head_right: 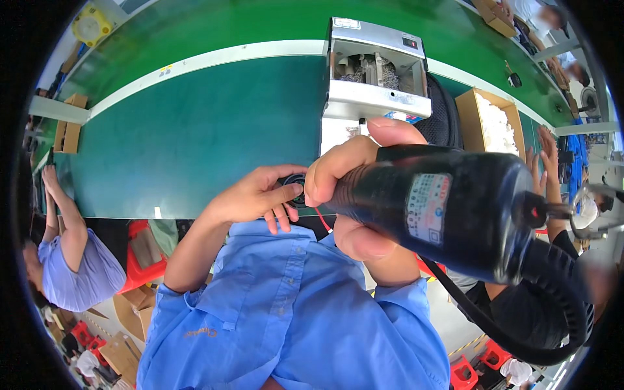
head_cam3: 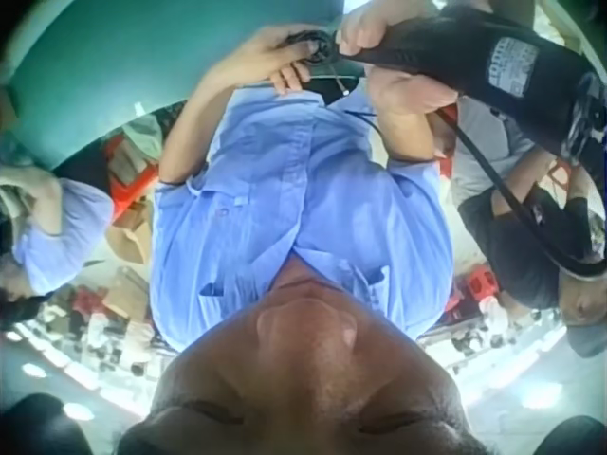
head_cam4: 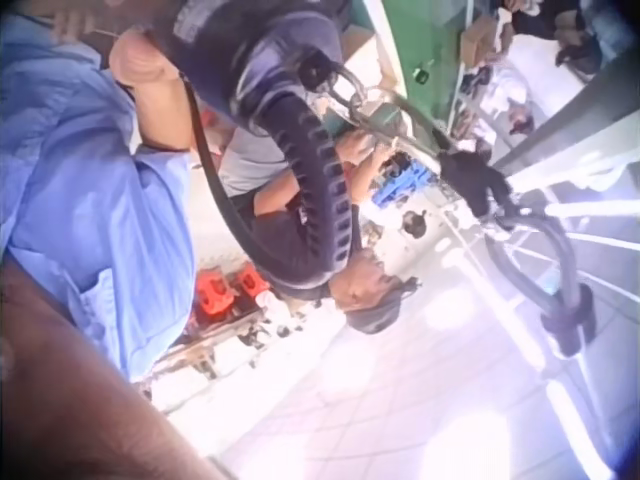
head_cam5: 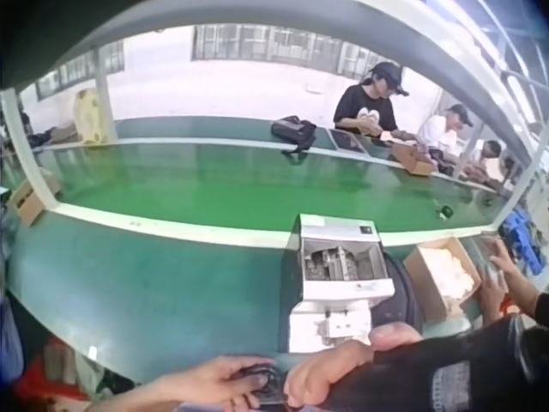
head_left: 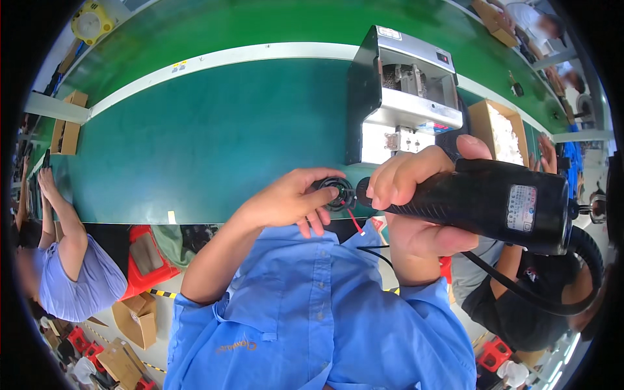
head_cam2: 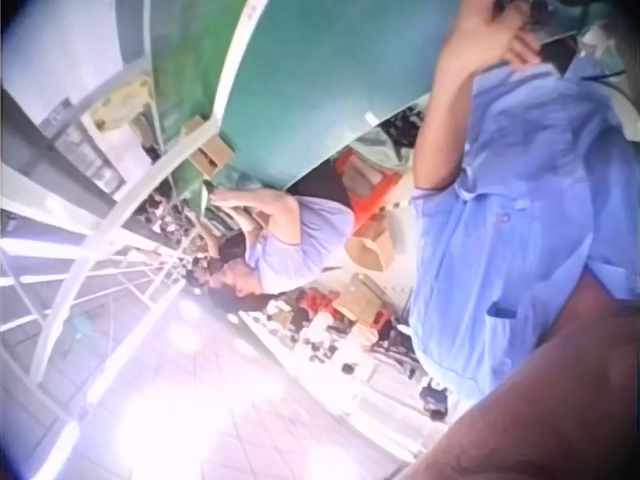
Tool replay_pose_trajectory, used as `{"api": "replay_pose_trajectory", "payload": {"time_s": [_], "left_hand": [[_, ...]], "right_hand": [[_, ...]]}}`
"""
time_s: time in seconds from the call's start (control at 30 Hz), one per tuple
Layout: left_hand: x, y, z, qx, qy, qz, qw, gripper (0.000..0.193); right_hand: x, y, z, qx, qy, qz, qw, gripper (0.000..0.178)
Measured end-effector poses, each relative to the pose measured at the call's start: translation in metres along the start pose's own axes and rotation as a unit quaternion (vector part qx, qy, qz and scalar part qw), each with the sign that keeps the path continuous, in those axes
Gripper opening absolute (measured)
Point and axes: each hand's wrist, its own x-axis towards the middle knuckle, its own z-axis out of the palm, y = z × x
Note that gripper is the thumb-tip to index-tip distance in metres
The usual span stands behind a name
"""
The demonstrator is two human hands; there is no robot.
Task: Assembling electronic components using an electric screwdriver on a factory production line.
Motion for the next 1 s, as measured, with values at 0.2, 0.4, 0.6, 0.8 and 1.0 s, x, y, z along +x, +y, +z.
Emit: {"api": "replay_pose_trajectory", "payload": {"time_s": [0.2,0.4,0.6,0.8,1.0], "left_hand": [[0.001,-0.004,0.000,-0.016,-0.007,0.023,1.000,0.042],[0.002,-0.004,0.000,-0.015,-0.005,0.029,0.999,0.040],[-0.001,-0.006,0.000,-0.051,-0.016,0.043,0.998,0.035],[-0.004,-0.007,-0.001,-0.056,-0.020,0.046,0.997,0.031],[-0.007,-0.005,0.000,-0.035,-0.014,0.048,0.998,0.030]], "right_hand": [[-0.002,0.000,-0.002,-0.012,-0.008,0.014,1.000,0.095],[-0.005,0.005,-0.004,0.002,-0.011,0.018,1.000,0.094],[0.002,0.008,-0.003,0.030,-0.072,0.031,0.996,0.088],[0.006,0.019,-0.003,0.081,-0.130,-0.002,0.988,0.086],[-0.004,0.010,0.002,0.043,-0.101,0.020,0.994,0.086]]}}
